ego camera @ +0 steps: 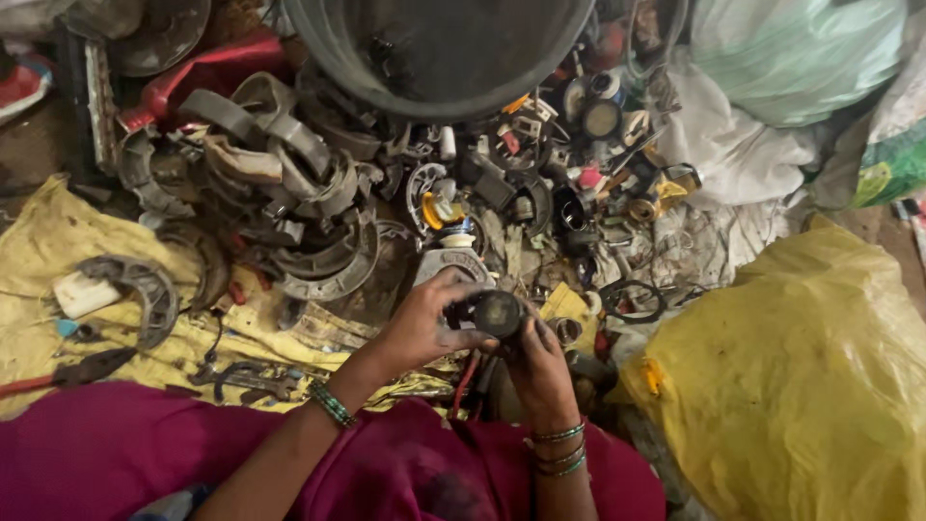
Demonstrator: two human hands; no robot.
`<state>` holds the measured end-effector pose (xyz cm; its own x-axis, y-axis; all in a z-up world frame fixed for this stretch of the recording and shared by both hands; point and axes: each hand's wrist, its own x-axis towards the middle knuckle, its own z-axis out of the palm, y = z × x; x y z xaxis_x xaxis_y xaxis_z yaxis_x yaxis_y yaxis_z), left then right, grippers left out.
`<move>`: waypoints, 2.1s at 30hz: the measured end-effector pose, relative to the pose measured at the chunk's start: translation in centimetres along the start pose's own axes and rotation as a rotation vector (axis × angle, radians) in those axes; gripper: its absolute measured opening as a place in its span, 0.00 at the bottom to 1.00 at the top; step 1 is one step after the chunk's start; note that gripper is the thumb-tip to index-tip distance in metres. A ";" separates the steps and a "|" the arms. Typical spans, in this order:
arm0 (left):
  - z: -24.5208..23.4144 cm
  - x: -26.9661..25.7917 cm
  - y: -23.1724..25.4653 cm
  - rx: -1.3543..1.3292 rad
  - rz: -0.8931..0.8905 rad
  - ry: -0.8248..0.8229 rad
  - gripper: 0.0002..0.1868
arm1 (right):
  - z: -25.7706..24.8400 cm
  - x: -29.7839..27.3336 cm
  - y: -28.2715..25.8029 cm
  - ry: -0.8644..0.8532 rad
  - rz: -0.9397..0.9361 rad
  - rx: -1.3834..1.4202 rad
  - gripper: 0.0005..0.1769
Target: The person sits on the floor and uses a small metal tool to scrape and clean the interior of a cylindrical metal part. They repeatedly rotate the part and scrape different sections, occasionally pausing to inspect the surface.
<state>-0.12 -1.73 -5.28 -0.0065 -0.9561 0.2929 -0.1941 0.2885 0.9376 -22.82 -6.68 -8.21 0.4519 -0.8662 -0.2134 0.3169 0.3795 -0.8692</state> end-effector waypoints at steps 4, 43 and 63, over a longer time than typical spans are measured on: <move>-0.2 0.0 0.9 0.099 0.143 0.089 0.38 | -0.7 0.4 0.3 -0.077 0.041 0.168 0.29; 0.6 0.1 -0.4 -0.214 0.040 -0.257 0.39 | 1.3 -0.3 -0.2 0.126 0.119 0.099 0.24; 0.3 -0.3 -2.7 -0.519 -0.252 0.201 0.29 | -10.6 4.3 1.4 0.171 0.117 -1.759 0.20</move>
<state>0.10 -2.27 -7.95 0.1729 -0.9844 0.0321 0.3381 0.0899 0.9368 -29.23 -13.31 -15.05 0.2840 -0.9274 -0.2436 -0.9459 -0.2294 -0.2295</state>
